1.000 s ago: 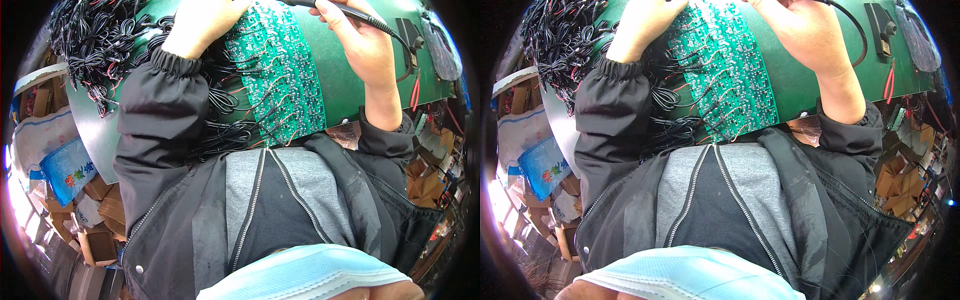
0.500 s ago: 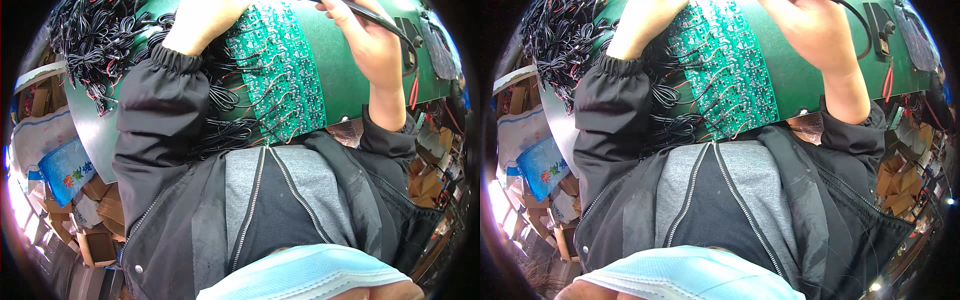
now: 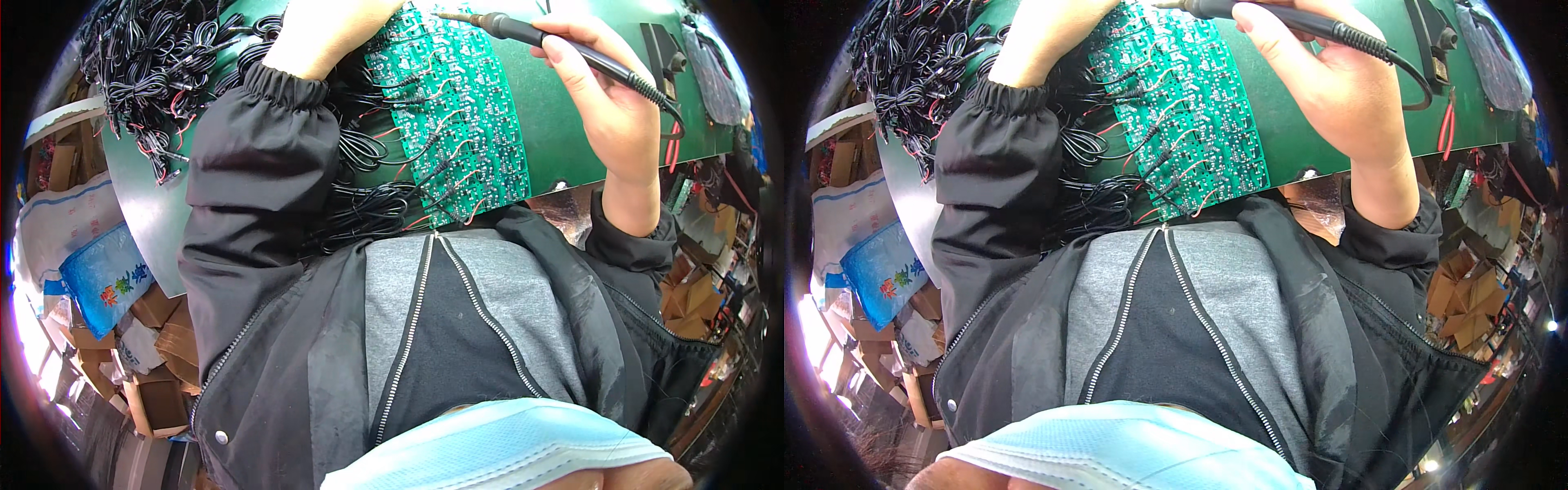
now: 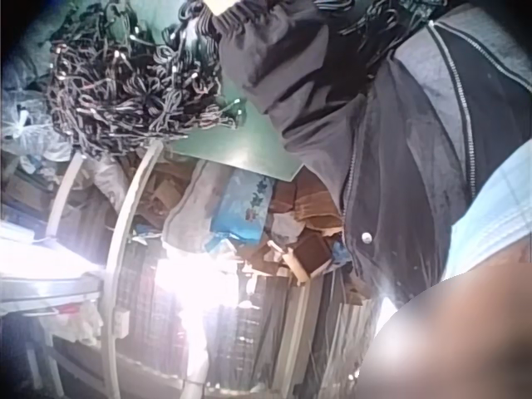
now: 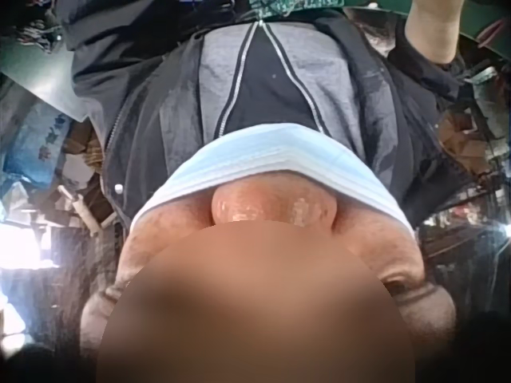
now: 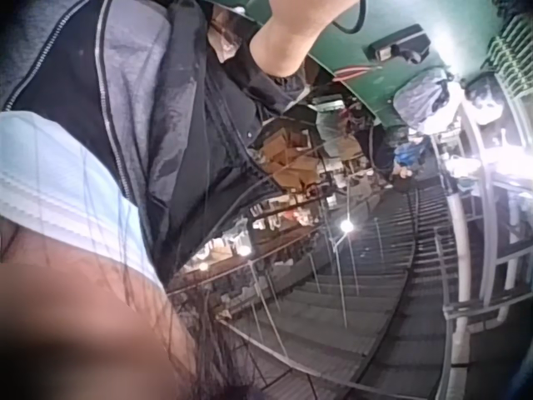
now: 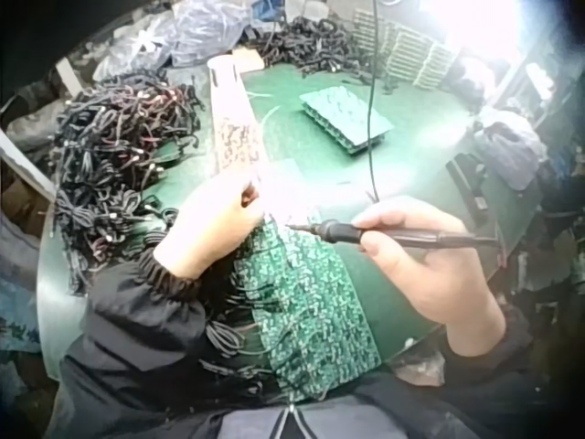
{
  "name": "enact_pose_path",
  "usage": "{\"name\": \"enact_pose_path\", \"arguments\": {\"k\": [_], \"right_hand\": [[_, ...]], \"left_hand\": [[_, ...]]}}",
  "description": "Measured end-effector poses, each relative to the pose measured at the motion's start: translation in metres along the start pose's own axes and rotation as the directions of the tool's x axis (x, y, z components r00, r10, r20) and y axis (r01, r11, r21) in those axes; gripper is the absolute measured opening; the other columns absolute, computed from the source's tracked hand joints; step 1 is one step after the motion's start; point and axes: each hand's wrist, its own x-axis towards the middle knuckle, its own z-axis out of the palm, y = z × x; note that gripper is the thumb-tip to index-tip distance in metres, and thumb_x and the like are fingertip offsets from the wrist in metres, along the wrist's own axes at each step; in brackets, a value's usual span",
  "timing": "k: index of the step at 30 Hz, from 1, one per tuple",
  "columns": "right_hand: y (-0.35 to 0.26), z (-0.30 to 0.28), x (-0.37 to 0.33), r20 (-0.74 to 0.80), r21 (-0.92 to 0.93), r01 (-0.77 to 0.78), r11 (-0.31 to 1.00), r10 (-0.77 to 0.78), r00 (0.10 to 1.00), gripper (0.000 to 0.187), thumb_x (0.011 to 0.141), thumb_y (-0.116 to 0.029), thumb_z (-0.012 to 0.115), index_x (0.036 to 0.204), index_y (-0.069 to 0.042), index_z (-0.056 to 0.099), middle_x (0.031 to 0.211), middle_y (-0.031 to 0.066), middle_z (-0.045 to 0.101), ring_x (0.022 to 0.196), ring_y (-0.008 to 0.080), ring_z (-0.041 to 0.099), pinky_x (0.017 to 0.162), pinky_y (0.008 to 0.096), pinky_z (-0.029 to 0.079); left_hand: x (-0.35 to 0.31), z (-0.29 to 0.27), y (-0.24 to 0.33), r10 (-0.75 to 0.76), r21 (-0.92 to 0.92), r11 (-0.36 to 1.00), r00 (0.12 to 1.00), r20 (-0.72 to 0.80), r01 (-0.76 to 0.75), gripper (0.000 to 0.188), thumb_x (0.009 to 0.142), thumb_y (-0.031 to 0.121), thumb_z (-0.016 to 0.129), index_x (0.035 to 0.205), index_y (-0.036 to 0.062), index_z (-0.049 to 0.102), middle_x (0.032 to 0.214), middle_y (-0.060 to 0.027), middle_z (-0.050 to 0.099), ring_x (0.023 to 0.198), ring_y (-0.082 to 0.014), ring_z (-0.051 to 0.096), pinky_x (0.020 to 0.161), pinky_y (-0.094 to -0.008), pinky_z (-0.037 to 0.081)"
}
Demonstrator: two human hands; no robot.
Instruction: Soldering wires and components onto a green printed circuit board.
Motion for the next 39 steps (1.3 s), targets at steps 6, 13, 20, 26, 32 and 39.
{"name": "enact_pose_path", "arguments": {"k": [6, 13, 20, 26, 32, 39], "right_hand": [[0.001, 0.004, 0.002, 0.034, -0.031, 0.088, 0.996, -0.087, 0.996, 0.015, 0.093, 0.002, 0.067, 0.108, 0.004, 0.069, 0.093, 0.0040, 0.066, 0.083, 0.0089, 0.058, 0.075, 0.0238, 0.047], [-0.005, 0.006, 0.001, 0.019, -0.069, 0.025, 0.997, -0.024, 1.000, 0.015, 0.093, 0.004, 0.066, 0.107, 0.005, 0.068, 0.093, 0.0042, 0.066, 0.084, 0.0089, 0.058, 0.075, 0.0237, 0.046], [0.020, 0.000, 0.007, -0.049, 0.098, 0.057, 0.994, -0.052, 0.997, 0.015, 0.095, 0.001, 0.067, 0.109, 0.005, 0.069, 0.097, 0.0063, 0.069, 0.084, 0.0101, 0.062, 0.076, 0.0239, 0.049], [0.022, 0.008, 0.022, -0.163, 0.110, 0.086, 0.990, -0.067, 0.984, 0.017, 0.097, -0.002, 0.068, 0.112, 0.006, 0.069, 0.095, 0.0069, 0.073, 0.085, 0.0111, 0.066, 0.077, 0.0246, 0.052], [0.014, 0.008, 0.033, -0.013, 0.024, 0.028, 0.999, -0.028, 1.000, 0.016, 0.096, -0.002, 0.069, 0.111, 0.004, 0.070, 0.095, 0.0056, 0.073, 0.085, 0.0100, 0.065, 0.077, 0.0248, 0.052], [0.040, 0.019, 0.039, -0.023, 0.251, 0.074, 0.965, -0.070, 0.997, 0.015, 0.096, -0.003, 0.070, 0.109, 0.005, 0.070, 0.092, 0.0055, 0.073, 0.085, 0.0102, 0.065, 0.078, 0.0255, 0.052]], "left_hand": [[-0.001, -0.003, 0.002, -0.033, -0.028, 0.999, 0.999, 0.007, 0.033, 0.026, 0.089, 0.024, 0.074, 0.093, 0.0013, 0.064, 0.081, -0.0168, 0.064, 0.074, -0.0326, 0.064, 0.070, -0.0397, 0.051], [0.008, 0.002, -0.008, 0.058, -0.217, 0.975, 0.998, 0.036, -0.049, 0.011, 0.087, 0.011, 0.063, 0.088, 0.0001, 0.066, 0.078, -0.0142, 0.067, 0.072, -0.0240, 0.063, 0.068, -0.0361, 0.051], [0.010, -0.001, -0.007, 0.008, -0.297, 0.955, 0.995, 0.098, 0.021, 0.013, 0.089, 0.013, 0.065, 0.086, 0.0009, 0.065, 0.068, -0.0079, 0.061, 0.061, -0.0157, 0.056, 0.060, -0.0330, 0.046], [0.006, 0.002, -0.005, 0.142, -0.006, 0.990, 0.983, -0.117, -0.143, 0.015, 0.088, 0.013, 0.068, 0.088, -0.0017, 0.066, 0.078, -0.0162, 0.066, 0.072, -0.0282, 0.064, 0.069, -0.0385, 0.051], [0.004, 0.002, -0.006, 0.040, -0.023, 0.999, 0.998, -0.056, -0.041, 0.015, 0.088, 0.011, 0.066, 0.096, -0.0013, 0.069, 0.089, -0.0211, 0.070, 0.085, -0.0370, 0.068, 0.078, -0.0417, 0.054], [0.006, 0.009, -0.005, 0.024, 0.022, 1.000, 0.998, -0.066, -0.023, 0.014, 0.087, 0.013, 0.068, 0.093, 0.0011, 0.068, 0.084, -0.0196, 0.070, 0.080, -0.0381, 0.068, 0.073, -0.0434, 0.054]]}}
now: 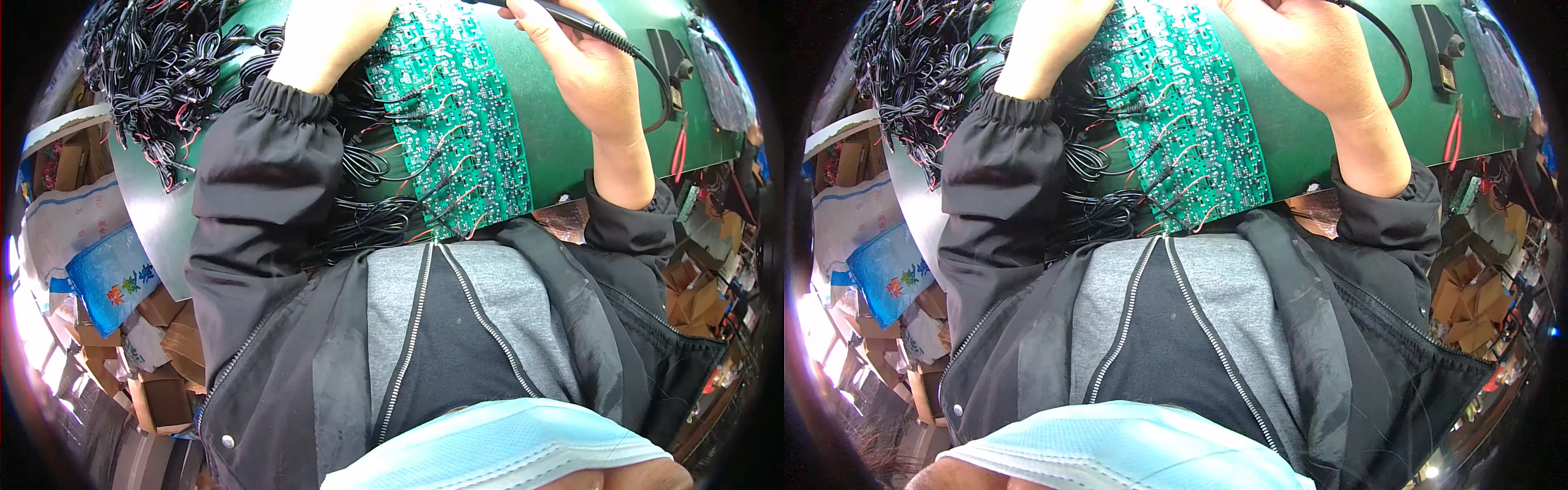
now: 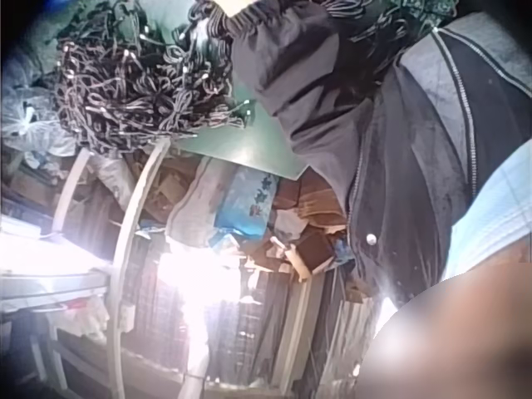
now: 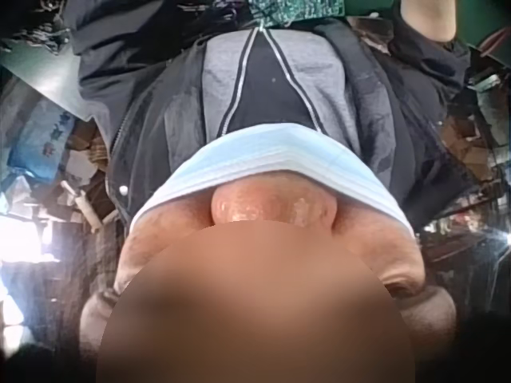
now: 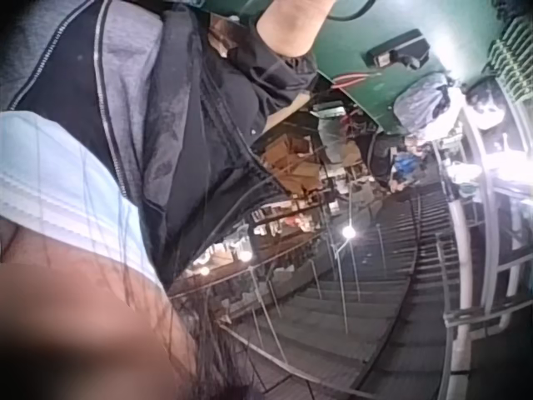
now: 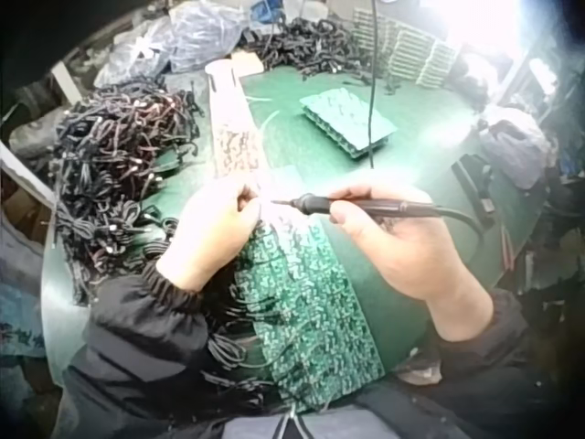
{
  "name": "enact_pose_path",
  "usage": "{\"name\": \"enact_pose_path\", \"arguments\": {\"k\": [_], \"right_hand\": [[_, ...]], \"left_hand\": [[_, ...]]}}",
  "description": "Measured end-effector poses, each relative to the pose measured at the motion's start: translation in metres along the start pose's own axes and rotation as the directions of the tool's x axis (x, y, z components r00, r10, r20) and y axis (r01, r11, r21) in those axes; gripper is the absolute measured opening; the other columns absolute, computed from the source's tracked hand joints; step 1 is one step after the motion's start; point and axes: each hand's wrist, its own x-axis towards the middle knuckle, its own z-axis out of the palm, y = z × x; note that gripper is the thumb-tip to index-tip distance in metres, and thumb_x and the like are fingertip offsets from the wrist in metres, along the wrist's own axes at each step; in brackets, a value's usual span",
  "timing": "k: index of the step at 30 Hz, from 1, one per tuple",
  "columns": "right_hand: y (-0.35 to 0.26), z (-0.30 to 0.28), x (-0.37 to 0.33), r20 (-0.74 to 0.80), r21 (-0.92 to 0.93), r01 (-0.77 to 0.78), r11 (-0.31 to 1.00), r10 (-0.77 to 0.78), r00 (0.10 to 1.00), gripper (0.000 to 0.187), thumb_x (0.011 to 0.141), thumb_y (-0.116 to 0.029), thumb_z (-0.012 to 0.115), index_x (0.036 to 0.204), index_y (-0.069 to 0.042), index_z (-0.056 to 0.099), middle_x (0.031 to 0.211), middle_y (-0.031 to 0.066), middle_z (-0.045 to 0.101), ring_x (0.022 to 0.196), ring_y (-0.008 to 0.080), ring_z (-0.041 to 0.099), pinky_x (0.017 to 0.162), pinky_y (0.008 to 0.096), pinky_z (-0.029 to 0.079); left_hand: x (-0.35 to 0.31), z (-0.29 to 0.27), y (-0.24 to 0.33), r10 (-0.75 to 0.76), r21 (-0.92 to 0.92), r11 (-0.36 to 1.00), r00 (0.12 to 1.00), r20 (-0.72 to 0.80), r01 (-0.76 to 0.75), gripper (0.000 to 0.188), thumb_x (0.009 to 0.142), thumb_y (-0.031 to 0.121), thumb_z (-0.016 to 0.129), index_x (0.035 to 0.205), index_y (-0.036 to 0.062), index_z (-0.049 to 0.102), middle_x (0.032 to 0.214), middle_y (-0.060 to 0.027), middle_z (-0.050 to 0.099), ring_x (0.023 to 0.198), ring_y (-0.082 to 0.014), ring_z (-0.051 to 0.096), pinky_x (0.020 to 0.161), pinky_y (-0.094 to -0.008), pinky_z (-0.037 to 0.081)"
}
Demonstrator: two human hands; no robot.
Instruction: Soldering wires and components onto a green printed circuit board.
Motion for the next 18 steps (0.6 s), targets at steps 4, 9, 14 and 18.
{"name": "enact_pose_path", "arguments": {"k": [4, 9, 14, 18], "right_hand": [[0.001, 0.001, 0.000, 0.017, -0.021, -0.034, 0.999, 0.034, 0.999, 0.014, 0.096, -0.002, 0.068, 0.109, 0.004, 0.069, 0.093, 0.0059, 0.073, 0.086, 0.0105, 0.066, 0.078, 0.0254, 0.052], [-0.006, 0.005, 0.002, 0.025, 0.011, -0.030, 0.999, 0.030, 0.999, 0.014, 0.096, -0.002, 0.068, 0.108, 0.004, 0.069, 0.093, 0.0059, 0.073, 0.086, 0.0108, 0.066, 0.078, 0.0255, 0.052], [-0.016, 0.004, 0.002, 0.031, -0.181, 0.045, 0.982, -0.040, 0.999, 0.015, 0.097, -0.001, 0.066, 0.111, 0.004, 0.068, 0.093, 0.0059, 0.072, 0.086, 0.0113, 0.066, 0.078, 0.0247, 0.052], [-0.001, 0.007, 0.000, -0.125, 0.039, 0.044, 0.998, -0.039, 0.991, 0.018, 0.099, -0.004, 0.065, 0.115, 0.004, 0.067, 0.094, 0.0070, 0.071, 0.084, 0.0107, 0.065, 0.076, 0.0234, 0.052]], "left_hand": [[0.000, -0.001, 0.004, -0.017, 0.029, 0.999, 1.000, -0.011, 0.017, 0.013, 0.087, 0.014, 0.068, 0.090, 0.0011, 0.067, 0.082, -0.0190, 0.069, 0.079, -0.0374, 0.068, 0.072, -0.0436, 0.054], [-0.003, -0.008, 0.010, -0.033, 0.025, 0.999, 0.999, 0.019, 0.033, 0.014, 0.087, 0.015, 0.069, 0.087, 0.0013, 0.067, 0.080, -0.0179, 0.068, 0.076, -0.0356, 0.067, 0.071, -0.0423, 0.053], [0.000, -0.001, 0.006, -0.019, 0.018, 1.000, 1.000, 0.023, 0.019, 0.014, 0.088, 0.016, 0.069, 0.088, 0.0016, 0.067, 0.080, -0.0174, 0.068, 0.076, -0.0351, 0.067, 0.071, -0.0420, 0.053], [-0.003, -0.011, 0.009, -0.017, 0.011, 1.000, 1.000, 0.001, 0.017, 0.014, 0.088, 0.016, 0.069, 0.092, 0.0023, 0.067, 0.082, -0.0170, 0.069, 0.078, -0.0351, 0.067, 0.072, -0.0422, 0.053]]}}
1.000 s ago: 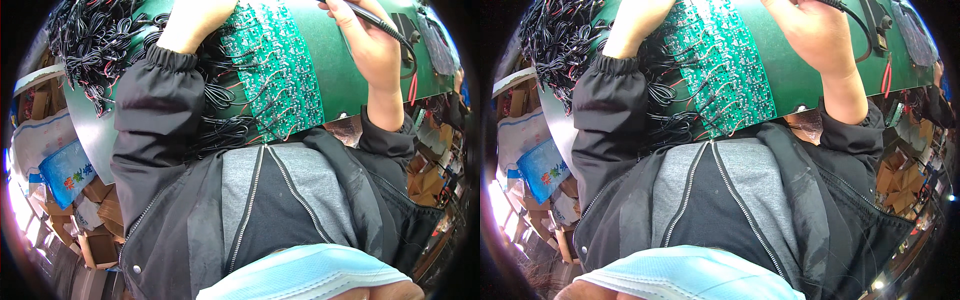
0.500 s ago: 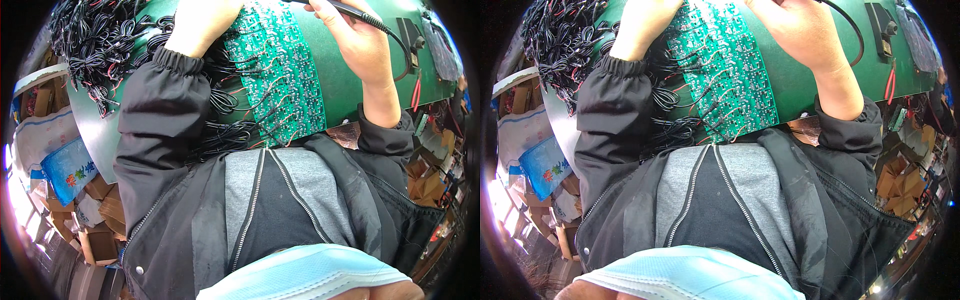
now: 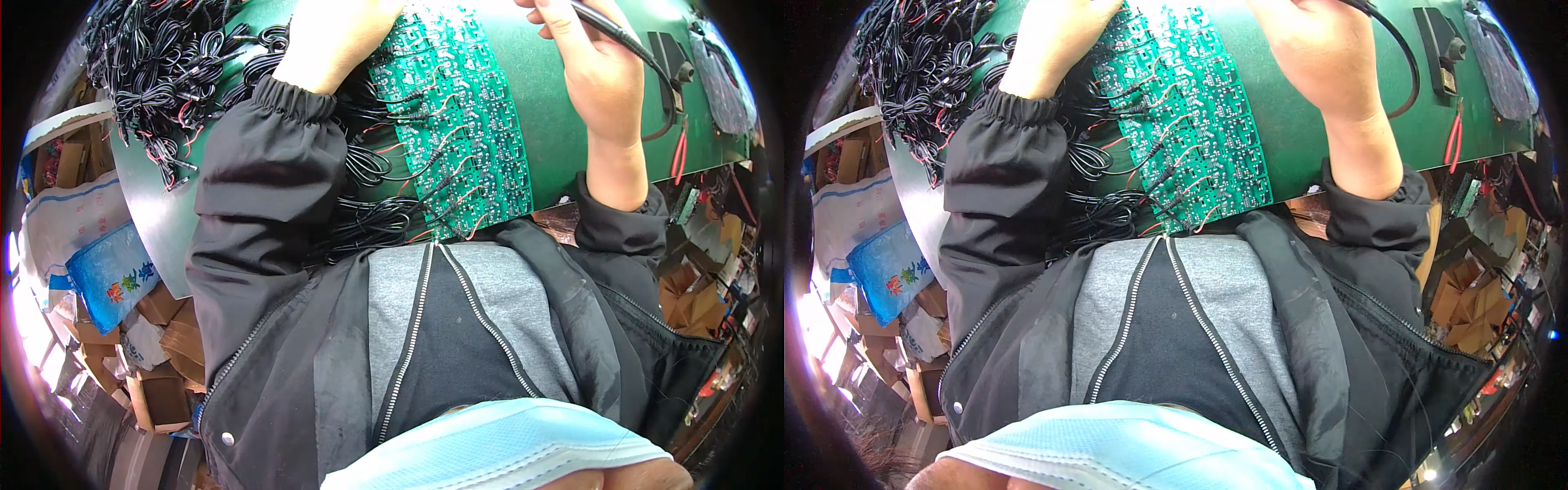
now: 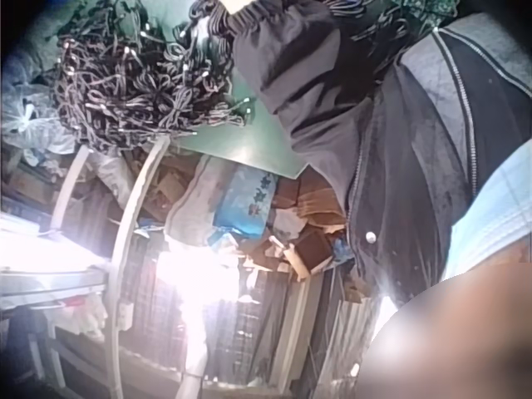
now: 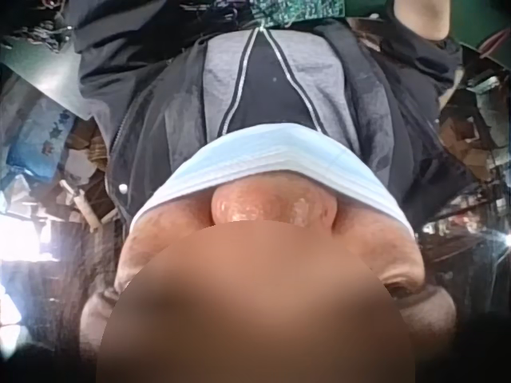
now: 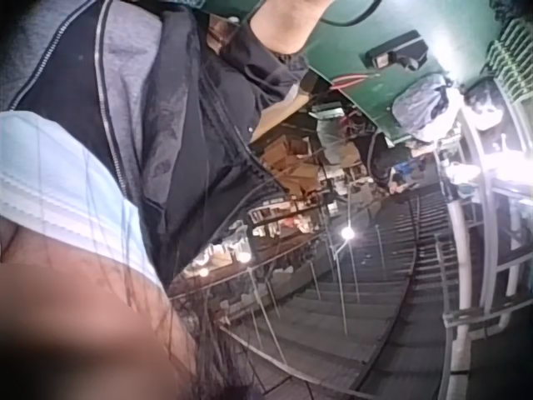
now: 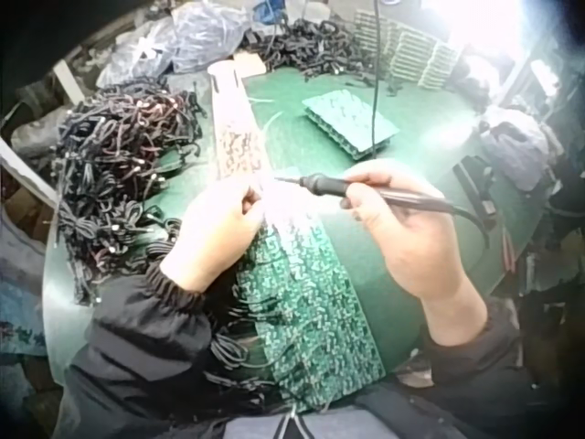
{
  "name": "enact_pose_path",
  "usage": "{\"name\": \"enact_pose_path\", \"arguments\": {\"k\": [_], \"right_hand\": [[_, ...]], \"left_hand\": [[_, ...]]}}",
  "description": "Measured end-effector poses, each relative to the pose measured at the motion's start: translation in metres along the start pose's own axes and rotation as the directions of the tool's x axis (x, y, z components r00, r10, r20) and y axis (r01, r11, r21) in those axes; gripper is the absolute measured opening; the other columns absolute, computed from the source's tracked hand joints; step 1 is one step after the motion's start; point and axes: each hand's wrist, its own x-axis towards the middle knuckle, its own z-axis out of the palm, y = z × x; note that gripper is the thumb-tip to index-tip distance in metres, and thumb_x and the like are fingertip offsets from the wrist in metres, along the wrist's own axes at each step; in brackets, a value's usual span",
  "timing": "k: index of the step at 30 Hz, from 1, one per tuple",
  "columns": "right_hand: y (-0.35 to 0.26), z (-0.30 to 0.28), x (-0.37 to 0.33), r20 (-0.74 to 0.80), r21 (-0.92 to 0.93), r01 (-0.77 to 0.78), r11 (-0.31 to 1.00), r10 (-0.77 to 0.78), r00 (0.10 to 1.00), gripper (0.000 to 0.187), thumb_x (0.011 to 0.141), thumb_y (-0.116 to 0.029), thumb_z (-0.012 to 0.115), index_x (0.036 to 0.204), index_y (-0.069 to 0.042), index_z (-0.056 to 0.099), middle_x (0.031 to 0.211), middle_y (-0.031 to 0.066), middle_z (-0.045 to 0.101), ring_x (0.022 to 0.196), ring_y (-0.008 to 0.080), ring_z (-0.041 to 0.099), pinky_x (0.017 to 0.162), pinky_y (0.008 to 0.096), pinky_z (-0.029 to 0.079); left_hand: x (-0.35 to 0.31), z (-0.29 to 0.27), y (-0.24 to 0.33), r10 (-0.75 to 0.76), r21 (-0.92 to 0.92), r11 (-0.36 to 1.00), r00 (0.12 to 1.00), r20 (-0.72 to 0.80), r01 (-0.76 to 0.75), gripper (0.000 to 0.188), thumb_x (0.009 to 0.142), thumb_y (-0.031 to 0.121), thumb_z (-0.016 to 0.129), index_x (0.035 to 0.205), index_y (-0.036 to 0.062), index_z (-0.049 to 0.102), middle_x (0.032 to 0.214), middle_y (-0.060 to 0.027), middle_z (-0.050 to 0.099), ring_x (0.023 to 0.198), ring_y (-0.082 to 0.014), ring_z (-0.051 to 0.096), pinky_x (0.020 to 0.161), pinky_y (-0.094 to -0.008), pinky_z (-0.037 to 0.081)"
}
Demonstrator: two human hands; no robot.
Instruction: Soldering wires and components onto a green printed circuit board.
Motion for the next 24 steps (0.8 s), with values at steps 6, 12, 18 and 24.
{"name": "enact_pose_path", "arguments": {"k": [6, 12, 18, 24], "right_hand": [[0.018, 0.010, -0.010, -0.283, 0.091, -0.108, 0.990, 0.129, 0.950, 0.021, 0.103, -0.012, 0.064, 0.117, 0.002, 0.067, 0.094, 0.0063, 0.071, 0.079, 0.0085, 0.062, 0.071, 0.0220, 0.050], [0.030, -0.009, -0.001, -0.230, 0.002, 0.060, 0.998, -0.057, 0.971, 0.024, 0.105, -0.012, 0.060, 0.122, 0.004, 0.066, 0.103, 0.0116, 0.075, 0.088, 0.0120, 0.067, 0.079, 0.0258, 0.055], [0.031, -0.010, 0.000, -0.234, 0.060, 0.060, 0.996, -0.044, 0.971, 0.024, 0.105, -0.014, 0.061, 0.122, 0.003, 0.067, 0.101, 0.0115, 0.075, 0.087, 0.0121, 0.067, 0.079, 0.0257, 0.055], [0.042, -0.007, 0.003, -0.251, 0.041, 0.098, 0.994, -0.085, 0.964, 0.023, 0.104, -0.014, 0.062, 0.120, 0.002, 0.069, 0.100, 0.0116, 0.075, 0.085, 0.0120, 0.067, 0.076, 0.0250, 0.055]], "left_hand": [[0.002, 0.008, -0.006, 0.010, 0.029, 1.000, 1.000, 0.023, -0.010, 0.015, 0.090, 0.018, 0.067, 0.095, 0.0041, 0.068, 0.084, -0.0165, 0.069, 0.079, -0.0357, 0.067, 0.073, -0.0425, 0.054], [0.000, 0.004, 0.004, 0.081, 0.022, 0.997, 0.994, -0.079, -0.079, 0.017, 0.092, 0.021, 0.067, 0.099, 0.0056, 0.069, 0.088, -0.0158, 0.070, 0.082, -0.0355, 0.068, 0.075, -0.0425, 0.054], [0.028, -0.079, -0.040, 0.452, 0.564, 0.777, 0.871, -0.193, -0.279, 0.010, 0.088, 0.010, 0.063, 0.086, 0.0013, 0.068, 0.085, -0.0180, 0.065, 0.084, -0.0375, 0.064, 0.078, -0.0456, 0.053], [0.041, -0.093, -0.105, -0.096, 0.834, 0.542, 0.978, 0.184, -0.103, 0.023, 0.084, 0.023, 0.068, 0.094, 0.0029, 0.074, 0.097, -0.0189, 0.073, 0.098, -0.0376, 0.069, 0.090, -0.0460, 0.055]]}}
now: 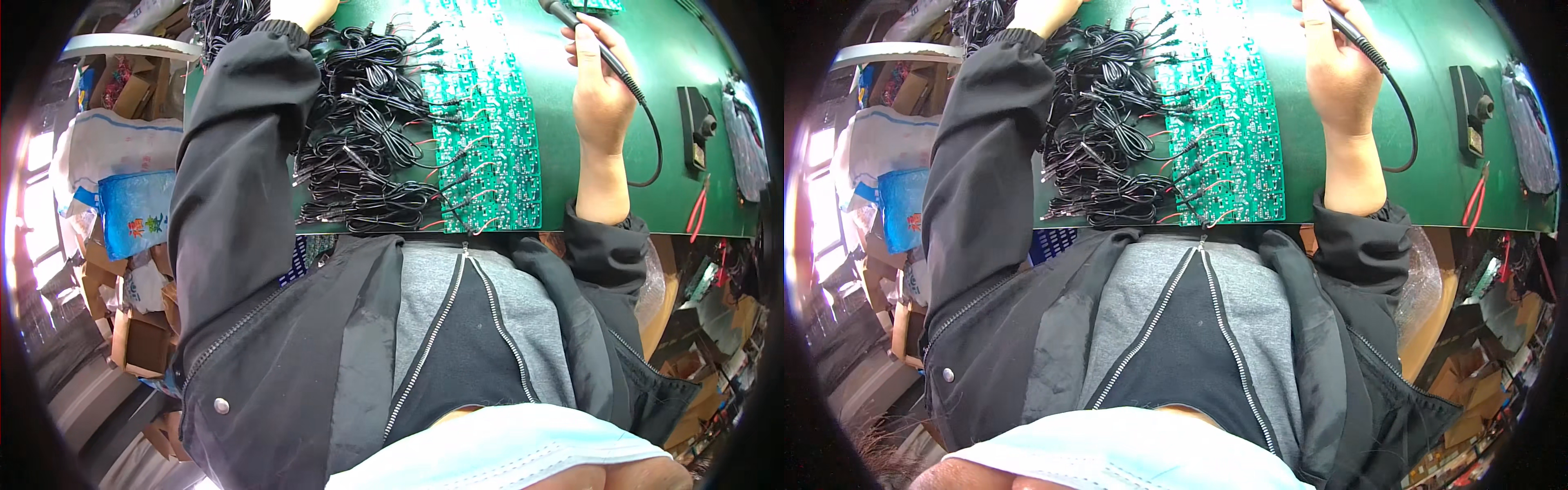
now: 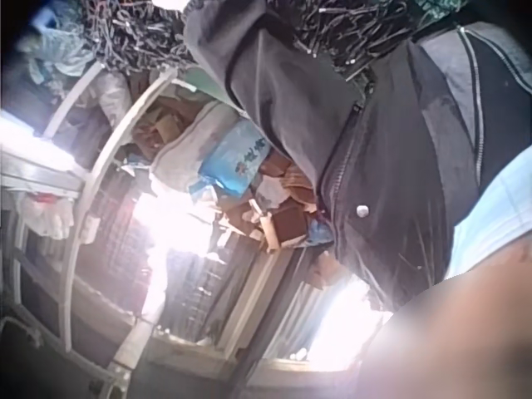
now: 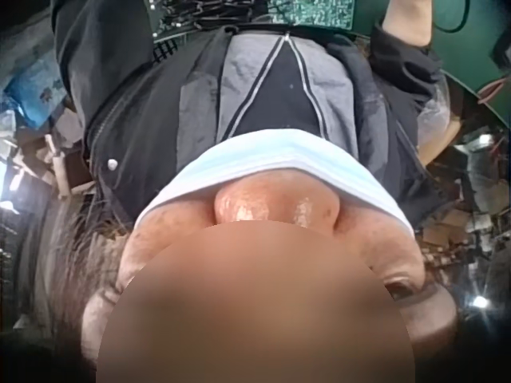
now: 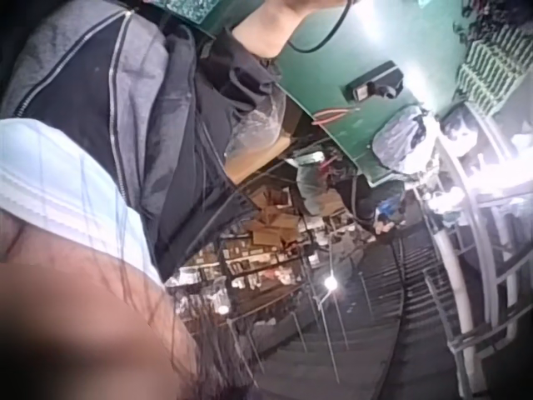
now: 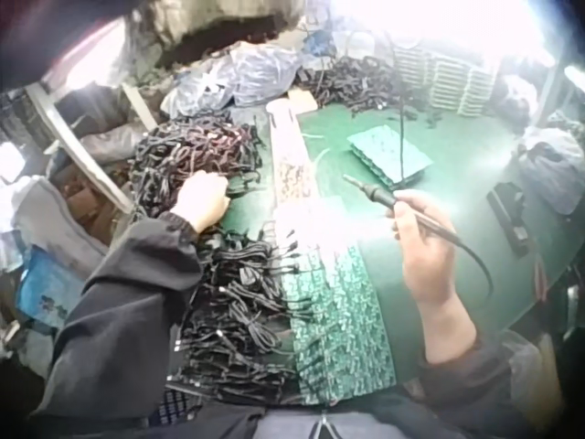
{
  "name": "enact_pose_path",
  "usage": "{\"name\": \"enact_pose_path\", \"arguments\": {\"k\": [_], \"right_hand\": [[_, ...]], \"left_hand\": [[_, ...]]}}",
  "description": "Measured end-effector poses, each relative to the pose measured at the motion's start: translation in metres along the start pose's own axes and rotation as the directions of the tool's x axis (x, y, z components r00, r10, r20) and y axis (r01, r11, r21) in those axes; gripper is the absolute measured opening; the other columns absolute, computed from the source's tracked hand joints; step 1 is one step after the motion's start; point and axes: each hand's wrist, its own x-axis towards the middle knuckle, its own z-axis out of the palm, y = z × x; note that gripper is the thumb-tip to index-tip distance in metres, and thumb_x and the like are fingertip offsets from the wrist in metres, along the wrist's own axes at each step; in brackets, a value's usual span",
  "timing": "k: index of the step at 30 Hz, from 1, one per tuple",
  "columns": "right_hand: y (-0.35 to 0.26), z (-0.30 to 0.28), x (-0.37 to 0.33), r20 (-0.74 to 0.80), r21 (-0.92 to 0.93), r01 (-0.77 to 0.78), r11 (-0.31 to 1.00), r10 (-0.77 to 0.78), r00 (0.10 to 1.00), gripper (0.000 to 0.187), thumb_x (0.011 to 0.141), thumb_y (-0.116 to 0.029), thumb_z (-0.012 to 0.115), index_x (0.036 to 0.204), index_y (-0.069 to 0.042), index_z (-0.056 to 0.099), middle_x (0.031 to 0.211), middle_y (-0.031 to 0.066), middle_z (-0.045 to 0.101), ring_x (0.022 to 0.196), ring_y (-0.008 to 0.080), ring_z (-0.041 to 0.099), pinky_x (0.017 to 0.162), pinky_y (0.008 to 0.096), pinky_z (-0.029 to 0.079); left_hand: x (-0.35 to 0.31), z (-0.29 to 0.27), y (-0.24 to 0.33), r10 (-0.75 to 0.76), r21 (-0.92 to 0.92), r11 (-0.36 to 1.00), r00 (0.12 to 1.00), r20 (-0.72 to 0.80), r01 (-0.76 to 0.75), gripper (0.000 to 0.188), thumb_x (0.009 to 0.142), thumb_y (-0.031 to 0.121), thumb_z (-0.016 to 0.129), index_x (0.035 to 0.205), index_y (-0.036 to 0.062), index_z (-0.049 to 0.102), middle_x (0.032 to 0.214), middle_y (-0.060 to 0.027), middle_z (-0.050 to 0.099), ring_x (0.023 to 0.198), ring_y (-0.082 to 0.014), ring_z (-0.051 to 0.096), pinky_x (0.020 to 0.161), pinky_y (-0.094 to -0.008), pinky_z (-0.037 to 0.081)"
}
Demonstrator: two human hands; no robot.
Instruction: Soldering wires and components onto a green printed circuit board.
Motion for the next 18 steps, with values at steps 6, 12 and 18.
{"name": "enact_pose_path", "arguments": {"k": [6, 12, 18], "right_hand": [[-0.021, 0.010, -0.005, -0.039, -0.058, -0.057, 0.997, 0.055, 0.998, 0.018, 0.102, -0.011, 0.062, 0.115, 0.000, 0.067, 0.091, 0.0040, 0.070, 0.077, 0.0076, 0.060, 0.069, 0.0224, 0.050], [-0.022, 0.013, -0.002, -0.017, -0.062, -0.059, 0.996, 0.058, 0.998, 0.017, 0.102, -0.012, 0.062, 0.114, -0.001, 0.067, 0.091, 0.0032, 0.069, 0.076, 0.0075, 0.060, 0.069, 0.0224, 0.049], [-0.014, 0.012, -0.002, -0.033, -0.092, -0.048, 0.995, 0.045, 0.998, 0.018, 0.103, -0.015, 0.062, 0.114, -0.002, 0.067, 0.091, 0.0037, 0.069, 0.078, 0.0088, 0.061, 0.070, 0.0235, 0.050]], "left_hand": [[0.000, -0.016, -0.010, -0.015, -0.155, 0.987, 0.995, 0.099, 0.031, 0.027, 0.084, 0.026, 0.070, 0.101, 0.0064, 0.076, 0.105, -0.0204, 0.071, 0.102, -0.0375, 0.068, 0.092, -0.0462, 0.055], [-0.012, -0.018, -0.022, -0.095, -0.397, 0.918, 0.972, -0.217, 0.001, 0.026, 0.088, 0.025, 0.069, 0.103, 0.0043, 0.073, 0.098, -0.0199, 0.070, 0.097, -0.0369, 0.067, 0.089, -0.0441, 0.052], [-0.029, -0.057, -0.052, -0.546, -0.915, 0.309, 0.739, -0.395, -0.260, 0.010, 0.098, 0.015, 0.071, 0.102, 0.0053, 0.069, 0.084, 0.0017, 0.068, 0.072, -0.0064, 0.060, 0.064, -0.0238, 0.048]]}}
